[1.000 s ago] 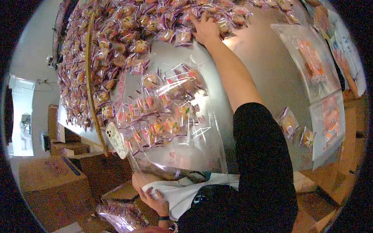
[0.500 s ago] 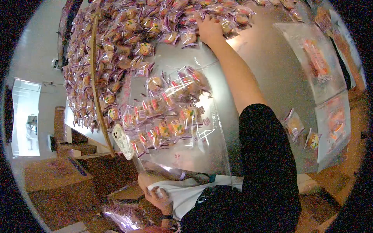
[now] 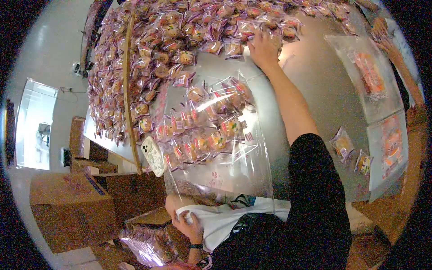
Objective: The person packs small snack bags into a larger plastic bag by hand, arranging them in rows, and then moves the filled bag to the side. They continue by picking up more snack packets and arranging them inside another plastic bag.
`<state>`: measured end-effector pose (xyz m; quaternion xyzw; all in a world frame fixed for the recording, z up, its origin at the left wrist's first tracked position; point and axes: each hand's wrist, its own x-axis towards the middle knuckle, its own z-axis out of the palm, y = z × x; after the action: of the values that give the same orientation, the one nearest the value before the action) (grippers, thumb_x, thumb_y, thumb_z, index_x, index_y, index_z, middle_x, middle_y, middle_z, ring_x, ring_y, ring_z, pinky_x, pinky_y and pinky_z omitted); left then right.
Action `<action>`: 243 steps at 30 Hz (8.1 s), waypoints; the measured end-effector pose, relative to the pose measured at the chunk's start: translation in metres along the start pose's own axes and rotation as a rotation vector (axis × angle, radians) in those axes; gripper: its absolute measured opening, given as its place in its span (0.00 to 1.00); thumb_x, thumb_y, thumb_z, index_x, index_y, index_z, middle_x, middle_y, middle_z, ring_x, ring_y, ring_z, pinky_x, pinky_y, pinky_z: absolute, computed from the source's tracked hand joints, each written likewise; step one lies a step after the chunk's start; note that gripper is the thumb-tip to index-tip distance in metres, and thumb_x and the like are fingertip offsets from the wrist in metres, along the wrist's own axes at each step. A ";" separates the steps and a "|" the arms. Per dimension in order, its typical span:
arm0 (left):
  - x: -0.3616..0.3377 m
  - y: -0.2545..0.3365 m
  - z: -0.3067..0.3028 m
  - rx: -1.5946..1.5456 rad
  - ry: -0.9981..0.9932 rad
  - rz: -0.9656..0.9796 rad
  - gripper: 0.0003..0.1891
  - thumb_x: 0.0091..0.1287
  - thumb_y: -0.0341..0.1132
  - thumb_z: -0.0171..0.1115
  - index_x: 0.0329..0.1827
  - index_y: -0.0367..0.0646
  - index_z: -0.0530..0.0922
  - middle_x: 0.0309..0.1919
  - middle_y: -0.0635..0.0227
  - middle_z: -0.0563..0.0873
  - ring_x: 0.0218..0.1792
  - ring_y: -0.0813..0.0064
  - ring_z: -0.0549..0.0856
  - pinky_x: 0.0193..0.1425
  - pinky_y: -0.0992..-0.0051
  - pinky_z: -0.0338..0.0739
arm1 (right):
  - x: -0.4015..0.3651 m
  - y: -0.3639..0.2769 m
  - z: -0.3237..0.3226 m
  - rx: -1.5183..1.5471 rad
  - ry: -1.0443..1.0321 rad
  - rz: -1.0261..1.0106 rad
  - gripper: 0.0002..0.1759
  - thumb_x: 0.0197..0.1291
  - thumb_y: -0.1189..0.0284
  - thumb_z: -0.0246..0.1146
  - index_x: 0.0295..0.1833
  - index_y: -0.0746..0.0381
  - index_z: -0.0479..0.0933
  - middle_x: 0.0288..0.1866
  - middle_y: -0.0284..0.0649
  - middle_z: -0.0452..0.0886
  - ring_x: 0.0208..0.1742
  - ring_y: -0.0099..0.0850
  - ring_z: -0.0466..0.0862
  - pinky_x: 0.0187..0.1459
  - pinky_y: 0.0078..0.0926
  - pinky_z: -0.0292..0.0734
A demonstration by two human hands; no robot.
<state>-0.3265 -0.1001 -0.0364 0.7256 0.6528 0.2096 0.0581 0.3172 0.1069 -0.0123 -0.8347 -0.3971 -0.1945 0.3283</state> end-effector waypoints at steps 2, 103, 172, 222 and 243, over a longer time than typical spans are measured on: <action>0.000 0.003 -0.004 -0.026 -0.012 -0.026 0.12 0.62 0.36 0.70 0.44 0.39 0.83 0.70 0.44 0.70 0.72 0.41 0.67 0.76 0.48 0.59 | -0.008 0.003 -0.006 0.055 0.081 -0.023 0.39 0.68 0.58 0.66 0.79 0.52 0.59 0.69 0.56 0.74 0.63 0.56 0.79 0.65 0.55 0.74; -0.009 0.178 -0.036 -1.871 -0.772 -0.527 0.30 0.74 0.30 0.65 0.77 0.42 0.63 0.59 0.63 0.80 0.57 0.71 0.84 0.60 0.68 0.81 | -0.310 -0.146 -0.294 1.448 -0.674 0.180 0.47 0.45 0.68 0.75 0.71 0.57 0.60 0.75 0.46 0.60 0.76 0.43 0.66 0.73 0.44 0.67; -0.020 0.157 -0.001 -1.957 -0.664 -0.542 0.25 0.85 0.45 0.44 0.78 0.43 0.61 0.68 0.59 0.75 0.70 0.66 0.76 0.74 0.65 0.70 | -0.368 -0.181 -0.260 0.649 -0.273 -0.360 0.38 0.38 0.65 0.84 0.61 0.50 0.81 0.77 0.57 0.60 0.78 0.61 0.62 0.76 0.55 0.62; 0.095 0.223 -0.013 -1.696 -0.057 -0.073 0.28 0.64 0.30 0.60 0.70 0.37 0.79 0.65 0.55 0.84 0.67 0.63 0.80 0.71 0.62 0.73 | -0.281 -0.197 -0.204 1.025 -0.120 0.385 0.23 0.60 0.75 0.73 0.62 0.64 0.83 0.74 0.47 0.70 0.72 0.39 0.73 0.73 0.36 0.68; 0.122 0.280 0.062 -0.123 0.111 0.357 0.18 0.64 0.38 0.64 0.58 0.52 0.86 0.71 0.58 0.76 0.75 0.51 0.68 0.79 0.27 0.38 | -0.237 -0.187 -0.163 1.530 0.150 0.762 0.22 0.65 0.74 0.69 0.63 0.69 0.79 0.64 0.44 0.80 0.61 0.35 0.81 0.63 0.34 0.78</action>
<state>-0.0370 -0.0094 0.0355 0.8121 0.5021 0.2959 0.0283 0.0146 -0.0467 0.0387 -0.4451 -0.0887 0.1957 0.8693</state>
